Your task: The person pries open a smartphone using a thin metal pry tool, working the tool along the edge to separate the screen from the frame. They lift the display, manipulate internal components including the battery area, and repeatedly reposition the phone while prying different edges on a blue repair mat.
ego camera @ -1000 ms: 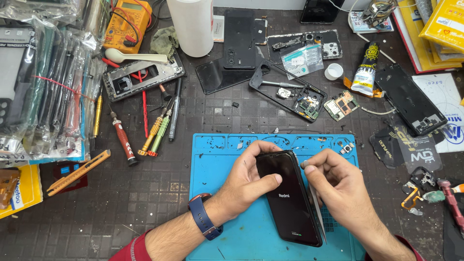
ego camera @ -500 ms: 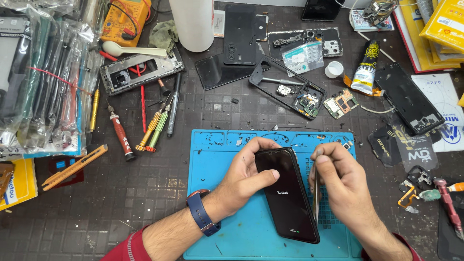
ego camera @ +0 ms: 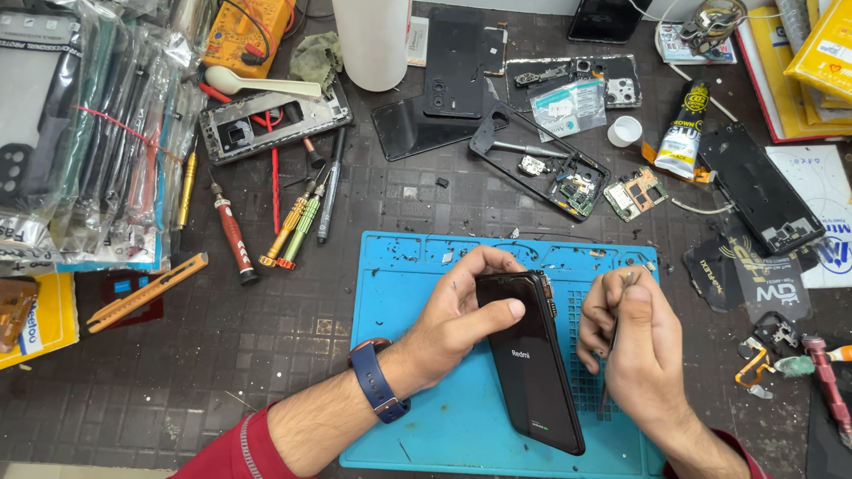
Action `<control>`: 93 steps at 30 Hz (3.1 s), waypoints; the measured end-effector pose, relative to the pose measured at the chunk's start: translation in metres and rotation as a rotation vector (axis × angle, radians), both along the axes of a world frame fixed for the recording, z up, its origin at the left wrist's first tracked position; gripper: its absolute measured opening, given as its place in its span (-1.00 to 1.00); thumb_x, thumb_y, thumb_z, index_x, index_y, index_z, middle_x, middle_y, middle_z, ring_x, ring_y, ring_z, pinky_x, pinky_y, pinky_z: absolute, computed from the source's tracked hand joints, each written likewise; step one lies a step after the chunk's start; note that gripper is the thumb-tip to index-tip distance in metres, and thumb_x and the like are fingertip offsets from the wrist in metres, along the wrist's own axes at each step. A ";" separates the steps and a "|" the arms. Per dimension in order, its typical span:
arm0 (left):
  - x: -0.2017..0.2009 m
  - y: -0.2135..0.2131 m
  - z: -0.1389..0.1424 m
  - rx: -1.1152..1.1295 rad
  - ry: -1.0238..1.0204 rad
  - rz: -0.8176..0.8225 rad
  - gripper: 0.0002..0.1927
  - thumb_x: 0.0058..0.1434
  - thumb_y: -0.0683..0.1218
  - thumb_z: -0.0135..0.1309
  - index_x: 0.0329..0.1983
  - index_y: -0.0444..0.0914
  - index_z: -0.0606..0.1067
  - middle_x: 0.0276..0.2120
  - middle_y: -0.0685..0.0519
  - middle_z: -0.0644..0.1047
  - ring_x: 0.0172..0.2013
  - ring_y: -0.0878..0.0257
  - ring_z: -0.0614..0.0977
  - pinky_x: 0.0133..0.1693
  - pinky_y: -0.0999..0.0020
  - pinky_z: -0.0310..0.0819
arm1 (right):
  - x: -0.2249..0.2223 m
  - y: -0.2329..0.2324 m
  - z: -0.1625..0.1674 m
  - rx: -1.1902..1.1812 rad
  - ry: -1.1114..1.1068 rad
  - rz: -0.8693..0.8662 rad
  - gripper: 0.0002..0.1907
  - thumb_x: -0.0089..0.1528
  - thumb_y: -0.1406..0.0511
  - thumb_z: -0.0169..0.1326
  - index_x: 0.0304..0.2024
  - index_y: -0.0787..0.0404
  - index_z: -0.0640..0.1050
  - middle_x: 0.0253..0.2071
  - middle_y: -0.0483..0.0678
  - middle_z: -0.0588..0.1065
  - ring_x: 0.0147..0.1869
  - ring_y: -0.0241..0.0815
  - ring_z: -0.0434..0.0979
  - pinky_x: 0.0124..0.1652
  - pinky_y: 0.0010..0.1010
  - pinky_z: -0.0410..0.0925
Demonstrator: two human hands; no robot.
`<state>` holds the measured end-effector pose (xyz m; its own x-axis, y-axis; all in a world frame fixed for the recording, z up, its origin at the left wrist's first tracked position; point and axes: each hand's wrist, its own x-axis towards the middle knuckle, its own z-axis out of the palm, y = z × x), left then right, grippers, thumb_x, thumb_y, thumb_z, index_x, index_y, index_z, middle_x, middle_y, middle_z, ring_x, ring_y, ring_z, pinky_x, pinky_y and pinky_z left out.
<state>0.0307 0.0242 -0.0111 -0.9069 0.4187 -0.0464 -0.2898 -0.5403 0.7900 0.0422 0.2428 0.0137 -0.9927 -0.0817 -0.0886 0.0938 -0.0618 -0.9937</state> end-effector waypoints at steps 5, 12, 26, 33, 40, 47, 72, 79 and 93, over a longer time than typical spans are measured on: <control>0.000 0.000 -0.001 0.005 0.013 0.003 -0.60 0.28 -0.09 0.16 0.11 -0.29 0.33 -0.04 0.04 0.45 0.01 0.32 0.49 0.13 0.35 0.41 | 0.001 0.003 -0.001 -0.034 0.208 0.014 -0.68 0.50 0.12 -0.31 -0.27 0.15 0.13 -0.42 -0.11 0.15 -0.50 -0.34 0.16 -0.57 -0.53 0.18; 0.001 0.001 -0.004 0.071 -0.022 0.004 -0.62 0.29 -0.09 0.21 0.08 -0.25 0.35 -0.06 0.06 0.50 0.00 0.33 0.52 0.11 0.35 0.43 | 0.009 0.000 -0.009 0.173 0.669 -0.007 -0.65 0.51 0.09 -0.22 -0.20 0.20 0.15 -0.42 -0.14 0.17 -0.49 -0.39 0.11 -0.55 -0.56 0.17; 0.001 -0.002 -0.006 0.117 -0.013 -0.040 -0.63 0.27 -0.10 0.27 -0.07 -0.22 0.30 -0.06 0.05 0.40 -0.08 0.29 0.53 -0.01 0.27 0.53 | -0.002 -0.001 0.001 0.711 0.847 0.107 -0.69 0.50 0.20 -0.22 -0.21 0.28 0.39 -0.26 0.02 0.33 -0.18 -0.08 0.37 -0.23 -0.33 0.31; 0.000 -0.004 -0.007 0.170 0.024 -0.039 -0.70 0.31 -0.08 0.14 -0.07 -0.21 0.26 0.02 -0.01 0.34 -0.05 0.22 0.51 0.03 0.22 0.57 | -0.006 -0.001 0.002 0.804 0.697 0.206 -0.77 0.44 0.26 -0.15 -0.16 0.30 0.44 -0.27 0.03 0.39 -0.18 -0.06 0.40 -0.20 -0.27 0.32; 0.002 -0.006 -0.008 0.253 -0.051 -0.025 -0.68 0.17 -0.07 -0.02 -0.06 -0.20 0.22 0.09 -0.06 0.29 0.15 0.16 0.34 0.14 0.03 0.49 | -0.006 0.000 -0.001 0.694 0.663 0.314 -0.83 0.44 0.31 -0.11 -0.16 0.30 0.43 -0.22 0.01 0.47 -0.20 -0.10 0.47 -0.23 -0.35 0.37; 0.002 -0.007 -0.004 0.394 -0.122 -0.048 -0.49 -0.01 -0.02 0.06 0.00 -0.18 0.21 0.19 -0.09 0.27 0.24 0.09 0.30 0.25 -0.15 0.37 | -0.005 0.001 -0.006 0.672 0.651 0.322 -0.86 0.43 0.33 -0.09 -0.14 0.31 0.43 -0.33 -0.03 0.45 -0.33 -0.18 0.43 -0.32 -0.38 0.34; -0.003 -0.007 0.000 0.658 -0.251 -0.262 -0.53 0.03 -0.05 -0.01 0.03 -0.17 0.25 0.49 -0.49 0.05 0.36 -0.10 0.28 0.47 -0.08 0.01 | 0.000 -0.003 0.000 0.672 0.541 0.217 -0.70 0.20 0.52 0.14 -0.02 0.26 0.47 -0.31 -0.11 0.45 -0.33 -0.38 0.45 -0.39 -0.58 0.32; -0.003 -0.008 -0.003 0.693 -0.298 -0.280 -0.58 0.02 -0.07 0.01 -0.03 -0.16 0.24 0.48 -0.48 0.07 0.34 -0.05 0.30 0.43 -0.06 0.07 | 0.000 -0.004 -0.001 0.673 0.510 0.196 -0.68 0.17 0.53 0.18 -0.03 0.26 0.49 -0.31 -0.14 0.46 -0.34 -0.42 0.43 -0.39 -0.58 0.31; 0.000 -0.003 -0.007 0.669 -0.190 -0.271 -0.58 0.07 -0.02 -0.01 -0.03 -0.22 0.22 0.39 -0.43 0.22 0.17 -0.23 0.39 0.30 -0.10 0.20 | -0.002 -0.007 0.007 0.721 0.545 0.293 -0.53 0.10 0.46 0.28 0.08 0.19 0.58 -0.33 -0.14 0.45 -0.43 -0.40 0.36 -0.42 -0.56 0.31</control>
